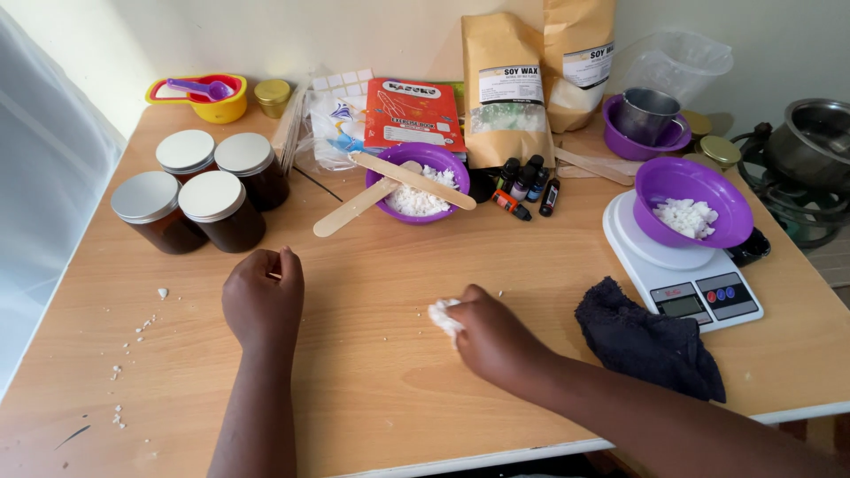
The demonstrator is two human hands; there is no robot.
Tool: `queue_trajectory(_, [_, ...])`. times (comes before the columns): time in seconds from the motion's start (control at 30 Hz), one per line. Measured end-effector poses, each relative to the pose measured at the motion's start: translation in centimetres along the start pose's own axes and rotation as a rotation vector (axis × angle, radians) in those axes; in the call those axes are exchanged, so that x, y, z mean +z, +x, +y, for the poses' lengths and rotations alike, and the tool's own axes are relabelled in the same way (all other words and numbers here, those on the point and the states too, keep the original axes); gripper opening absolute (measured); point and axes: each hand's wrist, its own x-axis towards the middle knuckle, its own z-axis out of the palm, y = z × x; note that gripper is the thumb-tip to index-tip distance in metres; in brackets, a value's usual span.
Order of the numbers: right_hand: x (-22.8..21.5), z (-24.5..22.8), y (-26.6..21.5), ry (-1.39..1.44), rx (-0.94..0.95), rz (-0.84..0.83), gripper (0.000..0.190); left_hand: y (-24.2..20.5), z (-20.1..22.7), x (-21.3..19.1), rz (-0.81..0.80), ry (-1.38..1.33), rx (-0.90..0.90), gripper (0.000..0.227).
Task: Cleaning spilled wax and organizing materials on a candle making workbench
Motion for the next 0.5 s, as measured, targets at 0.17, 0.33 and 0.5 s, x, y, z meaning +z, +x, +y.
queue_trajectory(0.17, [2.4, -1.2, 3.9, 0.489, 0.118, -0.014, 0.019, -0.2, 0.3, -0.5, -0.002, -0.018, -0.012, 0.02])
queue_trajectory(0.33, [-1.8, 2.8, 5.0, 1.27, 0.39, 0.066, 0.034, 0.3, -0.5, -0.3, 0.015, 0.012, -0.024, 0.021])
queue_trajectory(0.5, [-7.5, 10.5, 2.5, 0.573, 0.443, 0.11, 0.035, 0.0, 0.6, -0.3, 0.004, -0.013, -0.019, 0.019])
